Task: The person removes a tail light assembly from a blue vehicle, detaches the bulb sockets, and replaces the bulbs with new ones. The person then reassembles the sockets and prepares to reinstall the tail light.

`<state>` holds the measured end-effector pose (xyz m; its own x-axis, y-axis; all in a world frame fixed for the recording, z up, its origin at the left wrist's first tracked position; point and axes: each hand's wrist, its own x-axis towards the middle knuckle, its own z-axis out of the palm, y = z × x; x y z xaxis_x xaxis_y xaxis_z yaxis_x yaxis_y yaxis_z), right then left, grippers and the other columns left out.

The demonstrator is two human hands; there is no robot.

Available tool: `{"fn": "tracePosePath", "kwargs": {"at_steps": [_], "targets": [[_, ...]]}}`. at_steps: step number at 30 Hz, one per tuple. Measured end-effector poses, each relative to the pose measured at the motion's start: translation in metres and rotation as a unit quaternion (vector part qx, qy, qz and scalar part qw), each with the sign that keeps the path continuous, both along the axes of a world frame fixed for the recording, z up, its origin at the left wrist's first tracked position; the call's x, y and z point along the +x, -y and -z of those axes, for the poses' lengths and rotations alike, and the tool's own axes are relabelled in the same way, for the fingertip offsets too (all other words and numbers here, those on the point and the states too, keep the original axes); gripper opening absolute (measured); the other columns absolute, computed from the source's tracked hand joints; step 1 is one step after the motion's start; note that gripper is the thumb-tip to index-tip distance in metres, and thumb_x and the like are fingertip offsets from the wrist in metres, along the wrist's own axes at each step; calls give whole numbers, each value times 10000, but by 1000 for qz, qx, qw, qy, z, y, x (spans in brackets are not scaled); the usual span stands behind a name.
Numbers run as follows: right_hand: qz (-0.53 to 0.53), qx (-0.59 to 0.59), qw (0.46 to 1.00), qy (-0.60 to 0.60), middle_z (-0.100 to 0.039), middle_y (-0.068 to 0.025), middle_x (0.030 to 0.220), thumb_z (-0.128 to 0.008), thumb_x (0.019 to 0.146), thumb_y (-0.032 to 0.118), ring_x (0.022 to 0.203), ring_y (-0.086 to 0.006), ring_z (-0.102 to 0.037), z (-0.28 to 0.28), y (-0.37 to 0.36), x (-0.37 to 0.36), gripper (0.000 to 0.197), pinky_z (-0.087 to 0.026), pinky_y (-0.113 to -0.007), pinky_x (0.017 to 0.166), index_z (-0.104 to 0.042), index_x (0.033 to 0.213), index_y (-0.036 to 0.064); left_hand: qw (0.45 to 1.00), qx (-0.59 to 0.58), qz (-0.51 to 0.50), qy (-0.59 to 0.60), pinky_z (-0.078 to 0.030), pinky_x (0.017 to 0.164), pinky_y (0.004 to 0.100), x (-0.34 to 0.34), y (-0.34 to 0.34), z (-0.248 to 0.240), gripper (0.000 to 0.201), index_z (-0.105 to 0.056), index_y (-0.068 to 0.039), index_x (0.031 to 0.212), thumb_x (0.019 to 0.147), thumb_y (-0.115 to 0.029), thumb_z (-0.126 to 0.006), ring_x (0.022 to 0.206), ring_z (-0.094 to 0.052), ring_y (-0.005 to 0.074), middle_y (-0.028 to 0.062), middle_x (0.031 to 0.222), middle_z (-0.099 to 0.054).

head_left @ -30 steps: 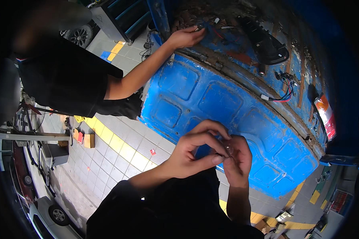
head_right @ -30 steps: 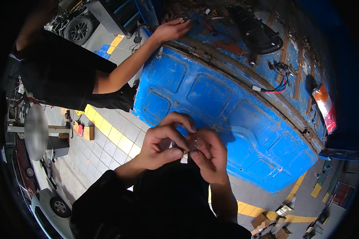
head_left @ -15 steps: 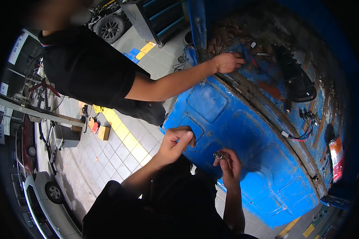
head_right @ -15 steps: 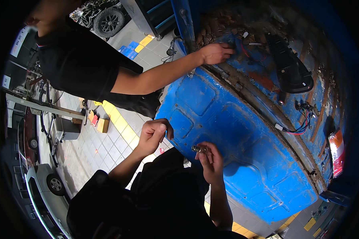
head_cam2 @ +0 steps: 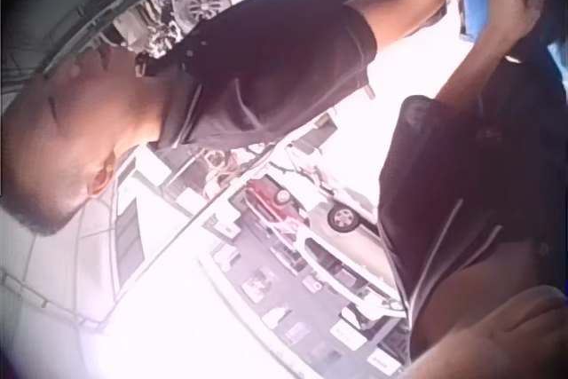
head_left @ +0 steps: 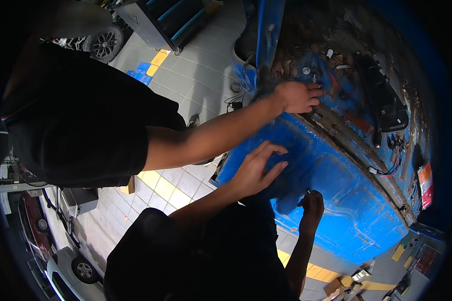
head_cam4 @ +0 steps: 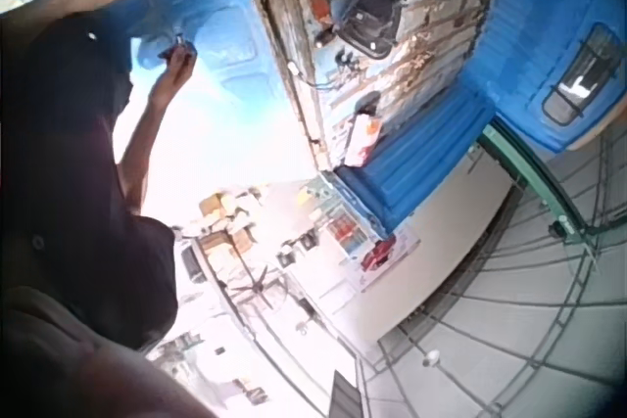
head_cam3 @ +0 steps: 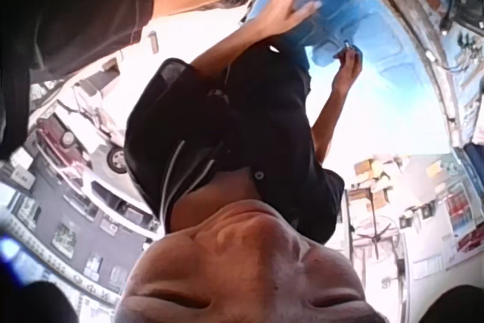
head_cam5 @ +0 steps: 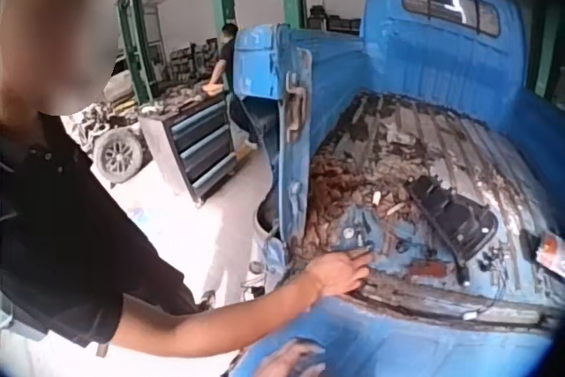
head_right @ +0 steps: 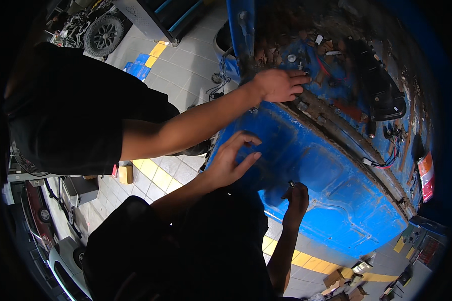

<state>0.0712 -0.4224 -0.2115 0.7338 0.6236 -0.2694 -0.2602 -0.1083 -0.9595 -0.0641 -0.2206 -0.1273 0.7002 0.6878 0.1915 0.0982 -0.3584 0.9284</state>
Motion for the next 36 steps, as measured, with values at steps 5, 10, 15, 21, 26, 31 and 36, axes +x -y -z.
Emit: {"fn": "tracePosePath", "kwargs": {"at_steps": [5,10,15,21,26,31,36], "targets": [[-8,-25,1000,15,-524,-55,697,-481,958,228,635,-134,-511,5,-20,-32,243,-427,-283,618,-545,1020,2,989,44,-19,140,-454,682,269,15,-48,-38,83,-570,-3,909,877,-71,-606,766,-575,177,97,838,-605],[-30,-19,999,14,-538,-62,708,-479,953,169,638,-135,-522,2,-31,-34,196,-435,-286,615,-544,1014,-5,990,117,-72,-13,-406,556,309,-1,-78,5,267,-554,36,678,897,-114,-590,582,-525,214,101,682,-547],[-26,-15,1000,5,-534,-55,719,-488,946,170,646,-123,-510,14,-30,-21,193,-425,-275,608,-548,1020,2,866,362,-323,-120,-433,838,370,-8,-132,39,544,-430,43,1127,787,-275,-711,1014,-538,354,225,1105,-536],[-58,-2,998,10,-547,-49,698,-507,936,121,637,-120,-517,3,-52,-19,152,-422,-265,612,-551,1016,-1,894,192,-251,-317,-488,704,403,2,-173,53,422,-570,-26,992,753,-341,-719,846,-636,329,162,948,-649],[-99,-25,994,27,-512,-43,724,-501,948,207,665,-122,-494,-9,-70,-15,228,-414,-281,609,-540,1040,2,976,-18,-149,-158,-517,664,330,-14,-188,61,353,-596,-2,949,856,-340,-634,715,-674,227,157,836,-681],[-102,60,993,5,-548,-28,756,-551,917,53,668,-81,-492,-66,-129,-21,155,-408,-235,618,-522,1062,7,917,-386,11,98,-525,742,273,-9,-173,11,480,-539,4,966,1003,-430,-339,796,-682,218,195,885,-675],[-104,131,983,72,-597,-41,836,-618,860,-16,741,-69,-537,-101,-195,-32,252,-430,-205,671,-513,1089,6,876,-467,48,113,-511,745,294,-6,-174,10,528,-547,16,971,1005,-450,-302,778,-669,222,171,842,-673]]}}
